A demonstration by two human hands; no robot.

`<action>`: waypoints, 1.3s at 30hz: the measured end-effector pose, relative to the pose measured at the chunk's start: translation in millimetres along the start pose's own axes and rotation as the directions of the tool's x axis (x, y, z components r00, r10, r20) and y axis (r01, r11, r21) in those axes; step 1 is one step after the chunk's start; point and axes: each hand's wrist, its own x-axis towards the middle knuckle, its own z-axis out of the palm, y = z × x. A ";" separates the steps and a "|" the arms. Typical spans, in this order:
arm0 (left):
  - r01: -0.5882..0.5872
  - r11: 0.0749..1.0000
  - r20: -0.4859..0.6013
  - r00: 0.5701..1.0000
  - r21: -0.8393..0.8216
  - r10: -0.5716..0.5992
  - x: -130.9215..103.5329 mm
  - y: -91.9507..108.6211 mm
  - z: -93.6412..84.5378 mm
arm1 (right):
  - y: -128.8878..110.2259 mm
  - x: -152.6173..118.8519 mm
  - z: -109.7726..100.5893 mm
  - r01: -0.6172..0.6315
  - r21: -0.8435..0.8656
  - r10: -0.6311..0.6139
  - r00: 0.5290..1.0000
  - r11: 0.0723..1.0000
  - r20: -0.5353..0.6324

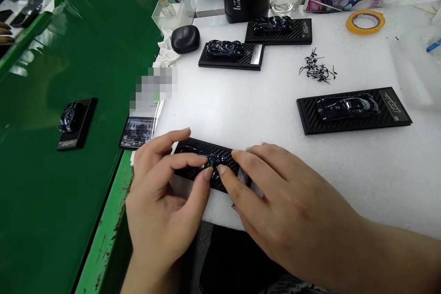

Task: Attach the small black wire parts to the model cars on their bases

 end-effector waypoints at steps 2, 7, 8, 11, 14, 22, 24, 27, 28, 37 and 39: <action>0.047 0.998 0.019 0.999 -0.034 -0.046 1.5 -1.7 -0.3 | -0.6 0.1 -0.2 0.004 -0.014 -0.004 1.000 1.000 0.000; 0.117 0.992 0.065 0.991 -0.047 -0.114 5.7 -1.5 -0.9 | -0.7 0.0 0.4 0.003 -0.036 -0.003 1.000 0.999 -0.018; 0.133 0.990 0.073 0.989 -0.041 -0.130 6.2 -0.3 -0.9 | -0.5 0.0 0.8 0.001 -0.035 -0.002 1.000 0.999 -0.027; 0.164 0.986 0.079 0.984 -0.034 -0.161 6.7 3.0 -0.2 | -0.1 -0.2 2.1 -0.004 -0.028 0.002 0.998 1.000 -0.061; 0.157 0.987 0.063 0.986 -0.031 -0.155 6.5 4.3 0.9 | -0.4 -0.3 2.5 -0.021 -0.020 0.019 0.998 1.000 -0.063; 0.180 0.983 0.088 0.981 -0.046 -0.175 7.4 2.2 -1.0 | -2.1 3.5 0.9 -0.042 -0.056 0.043 0.999 0.998 0.017; 0.189 0.980 0.095 0.978 -0.055 -0.183 8.2 1.9 -1.8 | -2.0 5.2 -0.2 -0.043 -0.065 0.046 0.998 0.997 0.043; 0.196 0.979 0.099 0.977 -0.062 -0.189 9.8 1.3 -2.7 | -0.8 6.9 -4.1 -0.016 -0.079 0.022 0.997 0.997 0.074; 0.199 0.978 0.104 0.976 -0.067 -0.191 10.4 0.9 -2.8 | 0.0 7.2 -5.7 -0.007 -0.083 0.014 0.996 0.997 0.086; 0.268 0.962 0.075 0.962 -0.048 -0.264 10.8 -1.5 0.4 | 13.3 6.6 -7.4 0.023 -0.066 -0.017 0.996 0.998 0.087; 0.268 0.963 0.067 0.962 -0.042 -0.265 11.5 -1.5 0.9 | 14.8 5.9 -7.0 0.028 -0.052 -0.023 0.995 0.998 0.094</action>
